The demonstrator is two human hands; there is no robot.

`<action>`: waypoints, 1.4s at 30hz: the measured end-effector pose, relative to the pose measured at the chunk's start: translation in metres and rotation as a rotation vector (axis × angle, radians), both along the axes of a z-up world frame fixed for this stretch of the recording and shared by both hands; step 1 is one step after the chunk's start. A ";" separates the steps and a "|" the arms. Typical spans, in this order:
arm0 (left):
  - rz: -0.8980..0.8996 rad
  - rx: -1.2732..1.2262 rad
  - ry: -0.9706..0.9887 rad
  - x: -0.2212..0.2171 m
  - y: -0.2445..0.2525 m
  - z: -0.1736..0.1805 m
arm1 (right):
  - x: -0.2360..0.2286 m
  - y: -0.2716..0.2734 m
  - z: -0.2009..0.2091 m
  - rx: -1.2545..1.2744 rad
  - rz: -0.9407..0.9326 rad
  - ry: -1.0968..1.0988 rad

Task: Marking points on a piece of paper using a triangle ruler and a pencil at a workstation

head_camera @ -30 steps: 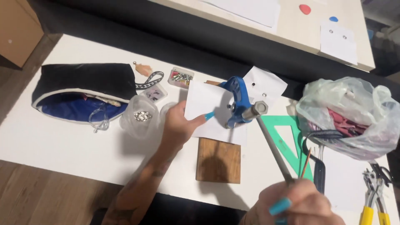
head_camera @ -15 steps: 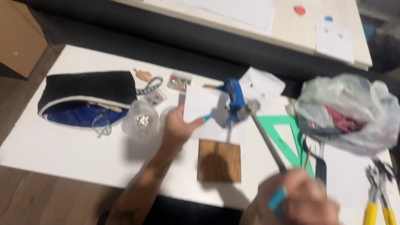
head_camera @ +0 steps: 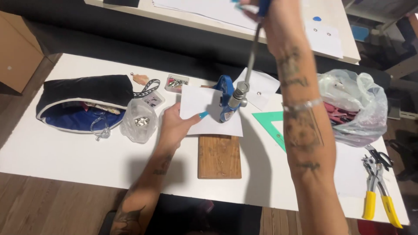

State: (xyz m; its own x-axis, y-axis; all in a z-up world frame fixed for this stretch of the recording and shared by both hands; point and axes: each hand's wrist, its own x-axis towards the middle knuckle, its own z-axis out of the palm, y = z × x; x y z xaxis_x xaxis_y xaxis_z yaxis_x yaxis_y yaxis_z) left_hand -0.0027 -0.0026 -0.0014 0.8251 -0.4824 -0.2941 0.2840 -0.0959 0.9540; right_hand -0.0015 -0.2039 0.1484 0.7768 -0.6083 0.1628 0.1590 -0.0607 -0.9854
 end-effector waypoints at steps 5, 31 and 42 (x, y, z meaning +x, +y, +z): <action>-0.009 -0.004 0.005 -0.001 0.001 0.004 | -0.032 -0.009 -0.058 -0.088 -0.050 0.167; -0.253 0.005 0.131 -0.056 0.052 0.035 | -0.198 0.071 -0.151 -0.053 0.070 0.506; -0.435 -0.439 -1.225 -0.061 0.077 0.027 | -0.246 0.103 -0.077 -1.612 -0.046 -0.239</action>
State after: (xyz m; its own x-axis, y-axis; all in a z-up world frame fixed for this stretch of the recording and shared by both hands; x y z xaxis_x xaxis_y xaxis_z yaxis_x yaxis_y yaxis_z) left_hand -0.0641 0.0746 0.0259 0.2041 -0.6301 0.7492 -0.7298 0.4122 0.5454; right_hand -0.2473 -0.1007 0.0711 0.6289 0.2810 0.7250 0.2589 -0.9549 0.1456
